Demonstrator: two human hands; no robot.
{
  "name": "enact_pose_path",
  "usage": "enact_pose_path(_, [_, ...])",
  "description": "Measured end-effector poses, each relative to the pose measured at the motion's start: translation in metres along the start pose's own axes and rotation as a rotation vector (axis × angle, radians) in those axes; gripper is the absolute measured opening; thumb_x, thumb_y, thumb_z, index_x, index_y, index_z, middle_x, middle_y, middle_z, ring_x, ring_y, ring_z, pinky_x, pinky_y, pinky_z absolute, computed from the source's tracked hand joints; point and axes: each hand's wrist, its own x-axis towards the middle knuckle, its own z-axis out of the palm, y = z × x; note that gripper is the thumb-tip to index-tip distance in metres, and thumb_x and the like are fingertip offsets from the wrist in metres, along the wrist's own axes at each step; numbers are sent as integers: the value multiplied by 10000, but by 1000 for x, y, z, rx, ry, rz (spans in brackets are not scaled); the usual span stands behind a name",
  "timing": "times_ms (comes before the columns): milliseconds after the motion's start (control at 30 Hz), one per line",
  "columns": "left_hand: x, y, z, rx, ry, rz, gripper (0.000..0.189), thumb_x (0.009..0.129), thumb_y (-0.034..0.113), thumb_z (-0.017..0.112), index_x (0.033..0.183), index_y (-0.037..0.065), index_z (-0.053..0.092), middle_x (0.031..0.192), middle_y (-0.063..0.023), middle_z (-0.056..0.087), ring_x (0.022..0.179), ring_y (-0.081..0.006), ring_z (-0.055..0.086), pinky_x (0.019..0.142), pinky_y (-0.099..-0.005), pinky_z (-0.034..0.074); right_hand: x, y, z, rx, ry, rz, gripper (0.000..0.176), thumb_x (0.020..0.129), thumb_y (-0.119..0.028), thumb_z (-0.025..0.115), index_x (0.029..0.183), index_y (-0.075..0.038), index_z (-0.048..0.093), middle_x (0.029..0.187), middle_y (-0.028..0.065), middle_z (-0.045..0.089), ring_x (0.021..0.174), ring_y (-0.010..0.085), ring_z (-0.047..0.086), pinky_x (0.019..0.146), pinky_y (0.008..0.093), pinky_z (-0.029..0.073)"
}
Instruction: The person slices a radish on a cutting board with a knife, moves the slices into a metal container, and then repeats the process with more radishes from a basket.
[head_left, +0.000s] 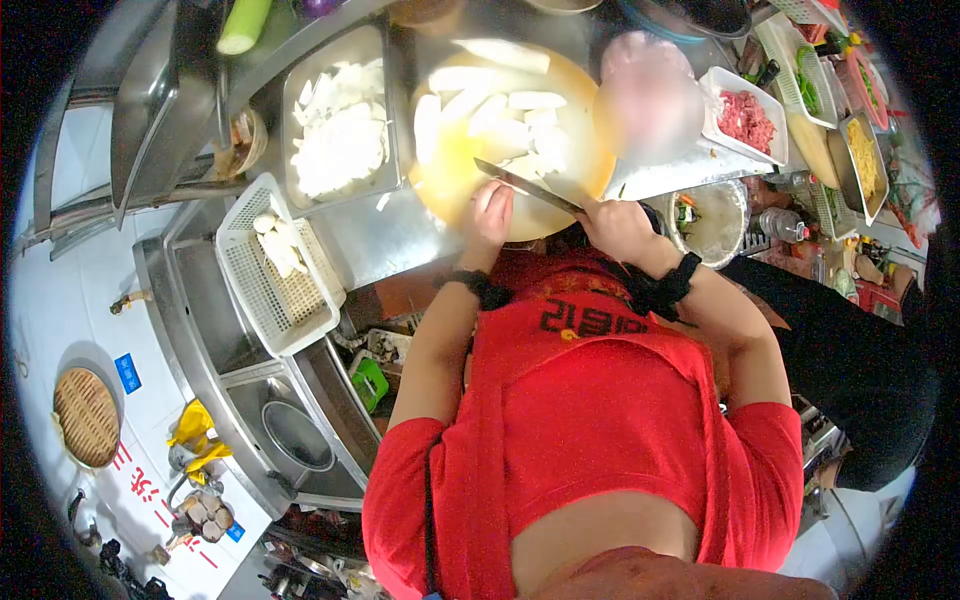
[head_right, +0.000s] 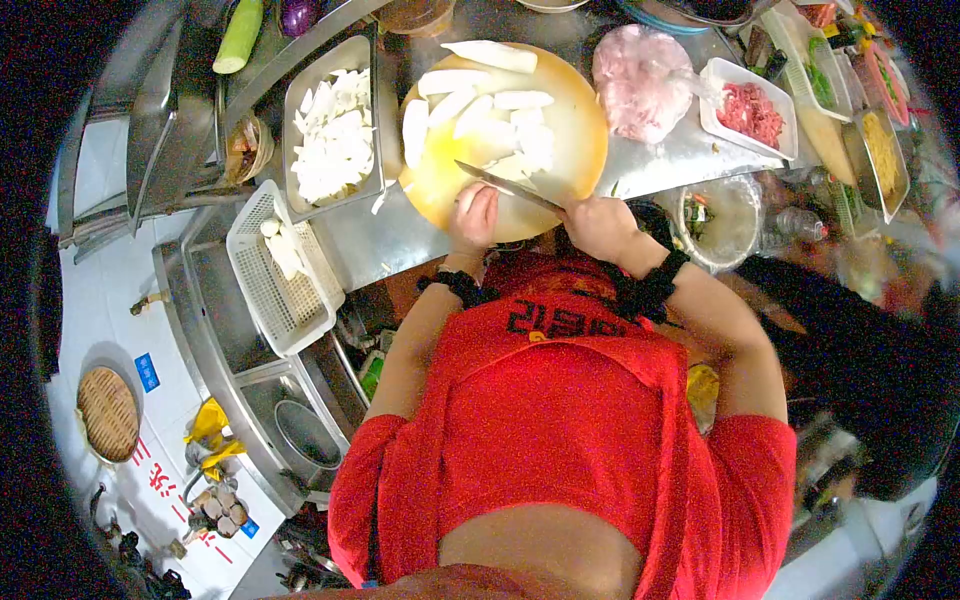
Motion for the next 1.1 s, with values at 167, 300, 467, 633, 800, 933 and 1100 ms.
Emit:
enact_pose_path(167, [1, -2, 2, -14, -8, 2, 91, 778, 37, 646, 864, 12, 627, 915, -122, 608, 831, -296, 585, 732, -360, 484, -1, 1, 0, -16, -11, -13, 247, 880, -262, 486, 886, -33, 577, 653, 173, 625, 591, 346, 629, 526, 442, 506])
enact_pose_path(300, [0, -1, 2, -9, 4, 2, 89, 777, 38, 647, 860, 12, 629, 916, -121, 610, 833, -296, 586, 735, -359, 485, 8, 0, 8, -28, -87, 4, 243, 869, -253, 494, 872, -28, 587, 673, 178, 630, 600, 340, 632, 529, 436, 509])
enact_pose_path(467, [-3, -2, 2, 34, -46, -20, 99, 778, 48, 647, 871, 16, 632, 934, -112, 611, 863, -300, 584, 774, -366, 478, 23, -3, 37, -109, -3, -23, 279, 882, -309, 506, 889, -34, 555, 591, 155, 601, 559, 330, 618, 502, 424, 495])
enact_pose_path(633, [0, 2, -1, 27, -130, -73, 273, 764, 134, 685, 1002, 32, 600, 1046, -133, 579, 977, -315, 547, 856, -396, 447, 7, 4, -7, 54, 0, 62, 263, 867, -294, 501, 924, -47, 571, 705, 175, 633, 619, 356, 624, 557, 458, 498])
enact_pose_path(800, [24, 30, -3, 173, -290, -69, 590, 745, 240, 714, 1245, 57, 461, 1273, -209, 419, 1158, -391, 427, 957, -451, 385, -26, 48, -66, 106, 182, 112, 260, 761, -214, 602, 1001, -119, 566, 783, 142, 634, 686, 345, 623, 625, 443, 502])
enact_pose_path(933, [45, 13, 21, 237, -273, -37, 704, 753, 358, 696, 1317, 66, 394, 1346, -237, 328, 1213, -433, 351, 1010, -489, 323, -44, 84, -104, -169, 142, 106, 413, 658, -136, 626, 1070, -135, 591, 898, 111, 618, 817, 304, 614, 751, 403, 489])
enact_pose_path(1100, [66, -1, 44, 175, -167, -136, 713, 742, 378, 704, 1290, 23, 416, 1312, -254, 381, 1229, -430, 342, 1029, -497, 287, -44, 110, -112, -373, 168, 3, 405, 658, -90, 614, 1059, -148, 618, 927, 84, 615, 884, 270, 607, 806, 405, 467])
